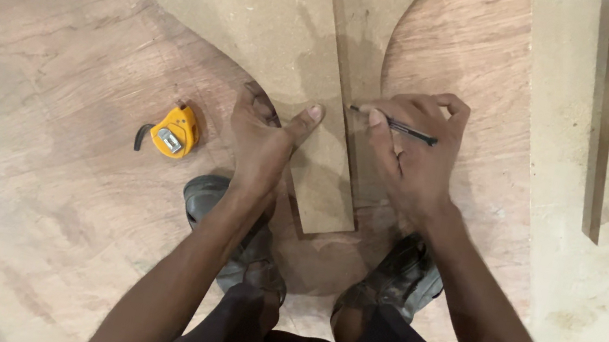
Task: The person uses an angle grinder with a sanding disc to smooth the edges of a wooden piece. They then use a tape measure and pencil to mark measurements on the wood and a larger board, drawing lines to guide further work.
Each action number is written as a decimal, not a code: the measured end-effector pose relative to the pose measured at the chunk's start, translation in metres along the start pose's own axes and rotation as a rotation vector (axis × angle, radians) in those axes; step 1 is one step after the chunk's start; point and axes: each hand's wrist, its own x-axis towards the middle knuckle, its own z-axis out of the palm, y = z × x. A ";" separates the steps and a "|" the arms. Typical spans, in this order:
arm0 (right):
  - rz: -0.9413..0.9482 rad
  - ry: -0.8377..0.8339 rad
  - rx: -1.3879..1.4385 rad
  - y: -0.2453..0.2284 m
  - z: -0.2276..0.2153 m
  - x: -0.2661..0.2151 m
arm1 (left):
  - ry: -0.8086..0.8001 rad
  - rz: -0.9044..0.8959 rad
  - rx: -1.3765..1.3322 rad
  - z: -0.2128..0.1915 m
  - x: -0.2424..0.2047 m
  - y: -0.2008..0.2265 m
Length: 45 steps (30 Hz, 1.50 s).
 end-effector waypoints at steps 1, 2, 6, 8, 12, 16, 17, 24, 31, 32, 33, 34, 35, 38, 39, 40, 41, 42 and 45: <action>-0.001 -0.003 -0.013 -0.003 -0.004 -0.001 | 0.016 -0.011 0.067 -0.001 -0.002 -0.001; -0.013 0.016 -0.001 -0.004 -0.006 0.000 | 0.033 -0.023 0.134 -0.003 -0.003 -0.001; -0.044 0.077 0.087 0.000 -0.002 0.033 | -0.018 0.034 0.168 -0.003 -0.003 0.007; -0.057 0.085 0.086 0.003 0.001 0.037 | 0.006 0.008 0.207 -0.001 -0.003 0.012; -0.089 0.150 -0.100 -0.005 0.009 -0.002 | 0.033 -0.084 0.190 -0.006 -0.010 0.015; 0.184 0.332 0.266 -0.024 0.032 -0.065 | 0.021 -0.048 0.203 -0.012 -0.010 0.013; 0.164 0.348 0.298 -0.027 0.041 -0.077 | 0.033 -0.045 0.179 -0.013 -0.012 0.010; 0.106 0.146 0.021 -0.028 0.065 -0.105 | 0.085 0.170 -0.044 -0.033 -0.026 0.022; 0.422 -0.002 0.082 -0.021 0.072 -0.089 | 0.202 0.253 0.285 -0.053 -0.026 0.071; 0.455 0.109 0.093 -0.014 0.070 -0.084 | 0.220 0.333 0.351 -0.049 -0.022 0.071; 0.495 0.205 0.103 -0.008 0.067 -0.084 | 0.244 0.399 0.419 -0.047 -0.023 0.067; 0.534 0.302 0.114 -0.001 0.062 -0.084 | 0.276 0.383 0.494 -0.044 -0.022 0.060; 0.478 0.315 0.111 0.007 0.054 -0.086 | 0.302 0.368 0.567 -0.037 -0.015 0.051; 0.327 0.380 0.076 0.027 0.027 -0.086 | 0.233 0.585 0.467 -0.017 -0.001 0.025; 0.292 0.403 0.037 0.032 0.017 -0.086 | 0.176 0.689 0.371 -0.007 0.004 0.016; 0.257 0.425 -0.001 0.036 0.010 -0.087 | 0.187 0.659 0.371 0.003 0.008 0.009; 0.361 0.430 0.089 0.038 0.003 -0.087 | 0.203 0.631 0.372 0.011 0.010 0.003; 0.465 0.433 0.181 0.041 -0.003 -0.088 | 0.218 0.602 0.372 0.021 0.011 -0.002; 0.385 0.397 0.054 0.042 -0.007 -0.096 | 0.358 0.593 0.894 0.036 0.013 -0.007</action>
